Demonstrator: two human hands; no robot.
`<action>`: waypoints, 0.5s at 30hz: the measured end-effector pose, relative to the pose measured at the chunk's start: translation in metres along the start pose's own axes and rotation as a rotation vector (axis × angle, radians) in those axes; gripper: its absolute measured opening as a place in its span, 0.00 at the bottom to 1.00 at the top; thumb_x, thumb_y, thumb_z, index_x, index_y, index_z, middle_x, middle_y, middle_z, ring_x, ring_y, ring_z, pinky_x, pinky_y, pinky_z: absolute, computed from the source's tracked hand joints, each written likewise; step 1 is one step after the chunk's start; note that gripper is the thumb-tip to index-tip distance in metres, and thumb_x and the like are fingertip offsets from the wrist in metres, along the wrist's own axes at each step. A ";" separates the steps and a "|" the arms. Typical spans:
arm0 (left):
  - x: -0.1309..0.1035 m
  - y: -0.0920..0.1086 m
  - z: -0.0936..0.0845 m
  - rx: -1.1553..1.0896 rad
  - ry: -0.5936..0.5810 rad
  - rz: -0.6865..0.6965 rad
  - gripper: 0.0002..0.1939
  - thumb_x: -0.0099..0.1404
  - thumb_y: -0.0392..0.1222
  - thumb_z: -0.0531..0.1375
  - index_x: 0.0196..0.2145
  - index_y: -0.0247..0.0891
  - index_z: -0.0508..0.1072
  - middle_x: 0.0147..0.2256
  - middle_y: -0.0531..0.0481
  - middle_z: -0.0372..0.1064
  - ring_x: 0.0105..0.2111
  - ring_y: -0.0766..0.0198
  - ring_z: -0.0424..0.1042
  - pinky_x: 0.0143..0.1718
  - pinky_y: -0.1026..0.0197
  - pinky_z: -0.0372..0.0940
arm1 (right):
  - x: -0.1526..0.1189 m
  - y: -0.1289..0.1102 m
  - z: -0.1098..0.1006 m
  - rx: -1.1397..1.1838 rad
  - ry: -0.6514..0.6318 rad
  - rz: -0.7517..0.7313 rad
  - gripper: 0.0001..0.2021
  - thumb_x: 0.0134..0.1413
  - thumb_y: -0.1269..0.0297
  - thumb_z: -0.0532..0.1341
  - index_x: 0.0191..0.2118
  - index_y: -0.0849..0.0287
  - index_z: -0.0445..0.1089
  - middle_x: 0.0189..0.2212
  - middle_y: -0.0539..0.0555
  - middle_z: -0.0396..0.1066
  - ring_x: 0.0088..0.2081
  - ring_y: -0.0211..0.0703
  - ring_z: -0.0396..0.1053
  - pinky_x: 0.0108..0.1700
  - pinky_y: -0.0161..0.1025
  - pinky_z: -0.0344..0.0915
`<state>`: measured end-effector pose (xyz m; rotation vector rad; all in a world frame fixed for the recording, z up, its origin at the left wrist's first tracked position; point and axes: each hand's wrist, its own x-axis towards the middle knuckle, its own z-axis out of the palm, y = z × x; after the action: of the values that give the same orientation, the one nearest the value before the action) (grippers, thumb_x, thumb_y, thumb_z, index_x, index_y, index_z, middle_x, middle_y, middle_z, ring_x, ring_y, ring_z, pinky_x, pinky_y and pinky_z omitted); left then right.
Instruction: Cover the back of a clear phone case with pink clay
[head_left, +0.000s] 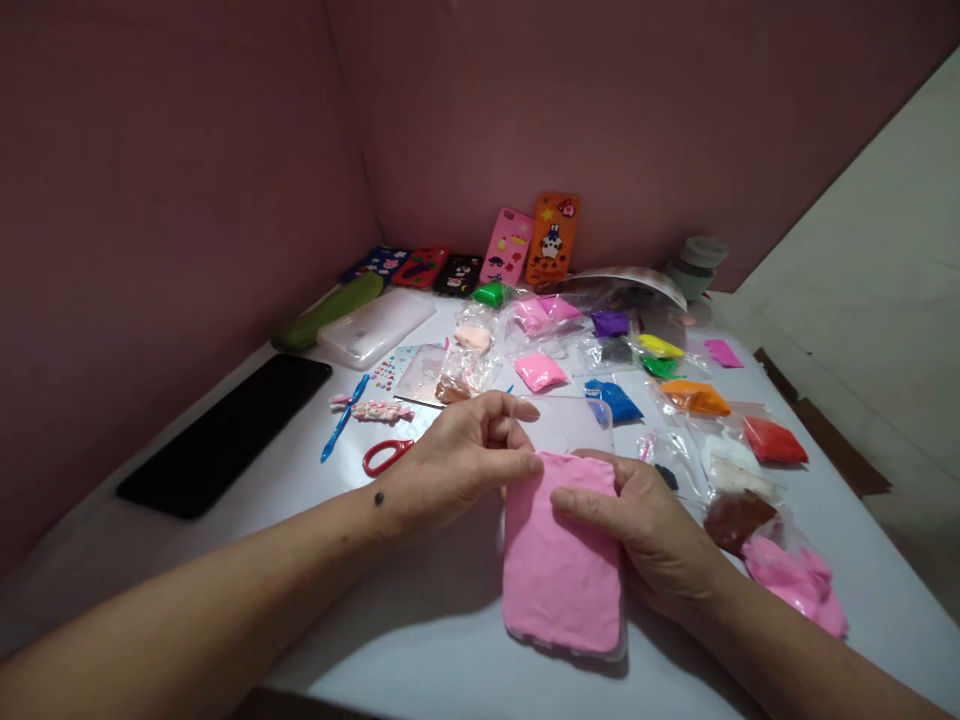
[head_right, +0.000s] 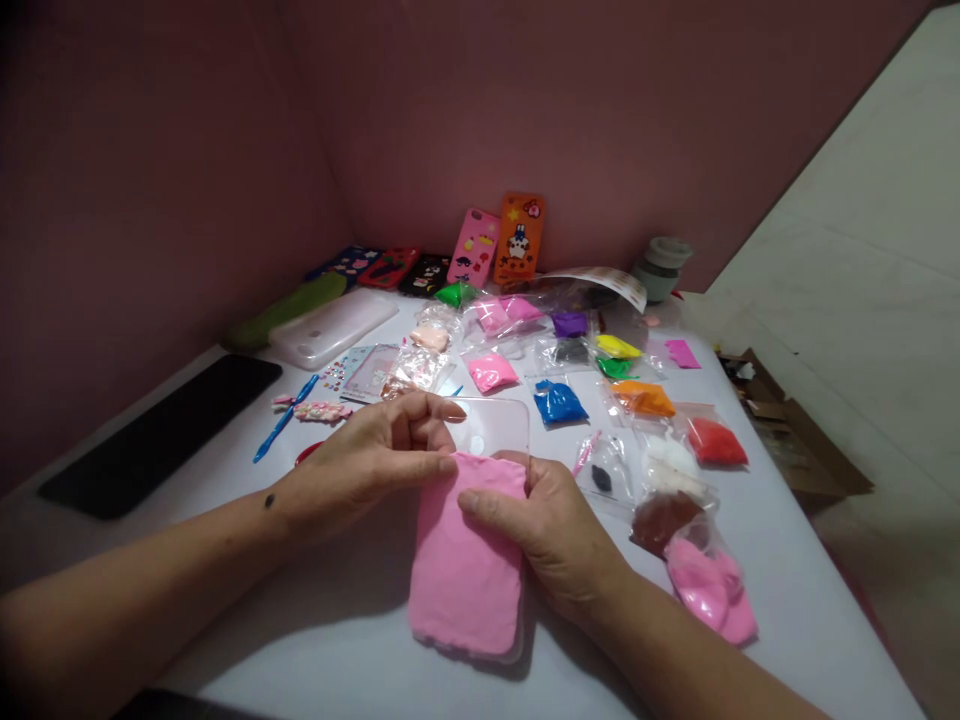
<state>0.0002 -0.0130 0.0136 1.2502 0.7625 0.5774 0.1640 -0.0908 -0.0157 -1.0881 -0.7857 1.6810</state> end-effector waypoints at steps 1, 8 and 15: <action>-0.001 0.000 0.000 0.008 0.008 0.015 0.18 0.52 0.31 0.62 0.41 0.36 0.64 0.23 0.59 0.66 0.22 0.71 0.64 0.27 0.65 0.56 | 0.000 0.000 0.000 0.005 -0.004 -0.001 0.09 0.47 0.66 0.69 0.35 0.62 0.72 0.28 0.52 0.71 0.28 0.39 0.68 0.34 0.38 0.64; -0.002 0.003 -0.005 0.018 -0.033 0.018 0.16 0.56 0.32 0.59 0.43 0.36 0.64 0.24 0.57 0.69 0.21 0.70 0.66 0.27 0.64 0.57 | -0.002 -0.003 0.004 0.011 0.025 0.019 0.09 0.48 0.67 0.67 0.37 0.62 0.72 0.26 0.51 0.71 0.28 0.41 0.69 0.33 0.39 0.65; 0.003 0.001 -0.010 -0.041 -0.188 -0.044 0.25 0.50 0.31 0.65 0.45 0.38 0.61 0.26 0.57 0.68 0.23 0.70 0.67 0.27 0.65 0.61 | -0.002 -0.004 0.003 0.069 0.024 -0.011 0.09 0.46 0.67 0.68 0.36 0.62 0.73 0.26 0.52 0.73 0.28 0.42 0.70 0.34 0.39 0.66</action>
<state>-0.0057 -0.0046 0.0129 1.2277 0.6169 0.4306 0.1629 -0.0910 -0.0102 -1.0532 -0.7121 1.6707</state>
